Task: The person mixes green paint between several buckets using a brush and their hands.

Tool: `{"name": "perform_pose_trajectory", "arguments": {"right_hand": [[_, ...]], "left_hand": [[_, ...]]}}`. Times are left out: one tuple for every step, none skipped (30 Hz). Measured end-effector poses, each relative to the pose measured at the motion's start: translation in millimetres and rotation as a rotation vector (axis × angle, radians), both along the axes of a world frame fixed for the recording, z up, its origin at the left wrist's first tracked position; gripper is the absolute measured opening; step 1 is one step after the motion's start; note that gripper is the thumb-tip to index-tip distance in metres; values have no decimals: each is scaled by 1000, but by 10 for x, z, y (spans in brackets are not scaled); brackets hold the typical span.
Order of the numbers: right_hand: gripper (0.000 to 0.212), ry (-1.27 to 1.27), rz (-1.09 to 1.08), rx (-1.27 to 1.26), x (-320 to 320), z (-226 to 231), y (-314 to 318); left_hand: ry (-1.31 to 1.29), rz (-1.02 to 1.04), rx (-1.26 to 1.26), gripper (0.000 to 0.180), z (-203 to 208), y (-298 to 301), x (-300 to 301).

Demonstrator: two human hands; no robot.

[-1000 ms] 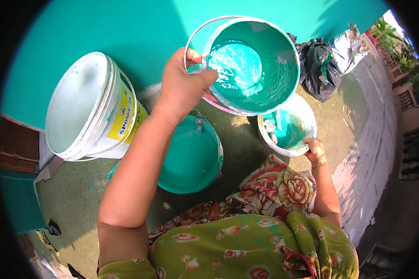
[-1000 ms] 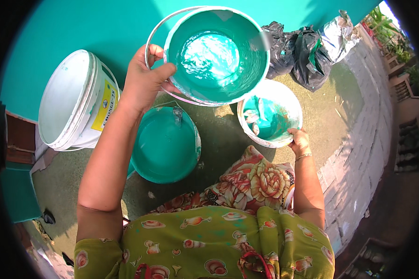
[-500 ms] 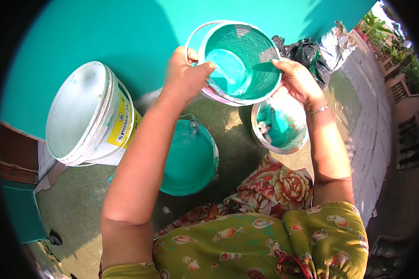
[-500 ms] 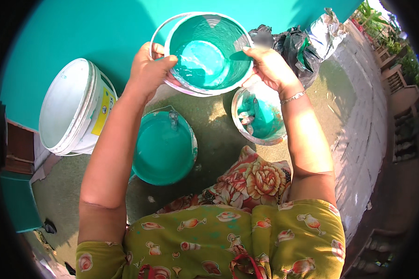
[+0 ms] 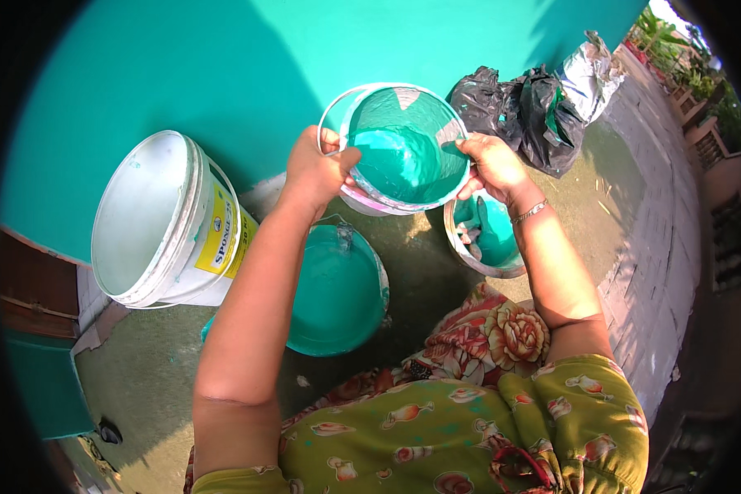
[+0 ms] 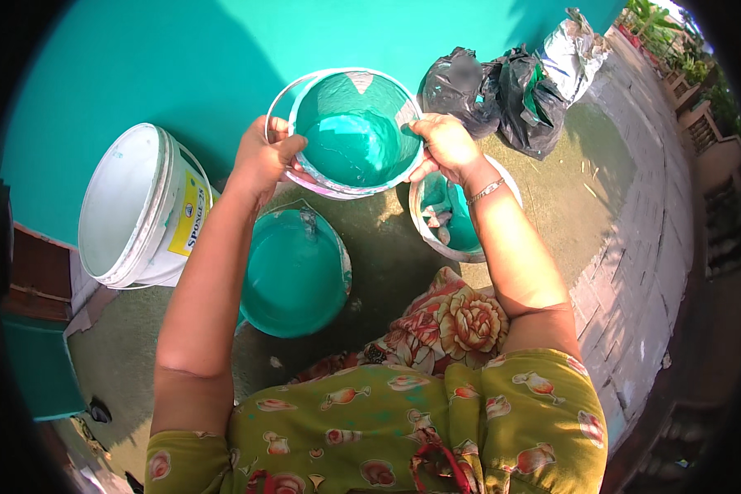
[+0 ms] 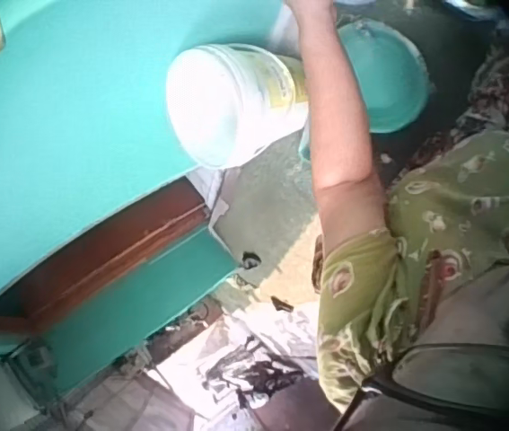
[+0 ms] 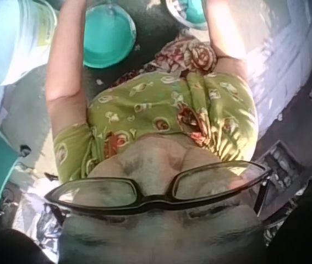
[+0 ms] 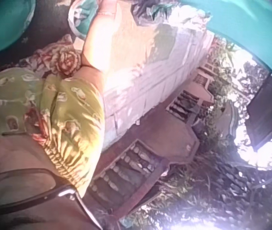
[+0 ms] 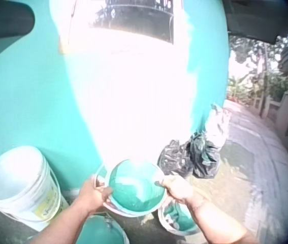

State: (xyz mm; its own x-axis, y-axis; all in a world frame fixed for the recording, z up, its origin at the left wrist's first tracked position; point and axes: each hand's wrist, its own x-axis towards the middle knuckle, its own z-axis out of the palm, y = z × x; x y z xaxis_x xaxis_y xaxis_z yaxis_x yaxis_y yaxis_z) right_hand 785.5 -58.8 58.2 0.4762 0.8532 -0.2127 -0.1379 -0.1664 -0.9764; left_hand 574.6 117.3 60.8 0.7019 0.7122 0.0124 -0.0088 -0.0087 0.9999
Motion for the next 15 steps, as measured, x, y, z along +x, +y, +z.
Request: {"name": "perform_pose_trajectory", "arguments": {"right_hand": [[29,-6,-2,-31,-85,-11,-5],[29,-57,2,-61,-99,24,-70],[29,-38,-16,-49,-94,36,-148],[29,-61,-6,-52,-25,84,-251],[28,-84,5,-56,23,133,-314],[27,-78,-53,-48,14,175,-328],[26,-46,-32,-28,81,151,-278],[26,-77,-64,-22,111,113,-193],[27,-110,-93,-12,107,66,-85],[27,-85,-36,4,78,35,13],[28,-68,2,41,26,14,61],[28,-70,3,19,-11,-36,80],[28,-72,4,-4,-46,-70,77],[28,-52,2,-29,-43,-52,3],[29,-52,-37,-58,-77,4,-58]], "left_hand": [[-8,-6,-26,26,-57,5,-14],[-16,-12,-53,27,-127,-27,-37],[-23,-13,-80,27,-132,-87,-78],[39,-56,-71,29,-88,-186,-56],[34,-55,-85,29,-29,-217,-17],[35,-59,-102,30,17,-253,20],[37,-62,-120,30,65,-274,46],[20,-47,-96,31,115,-255,38],[6,-25,-121,30,41,-189,24],[-13,-1,-137,30,-28,-100,-3],[-31,23,-153,30,-84,-22,-25],[46,58,-108,30,-28,-37,-95],[56,44,-109,30,1,-71,-115],[65,29,-111,29,24,-121,-105],[76,28,-116,29,34,-148,-129]]}}
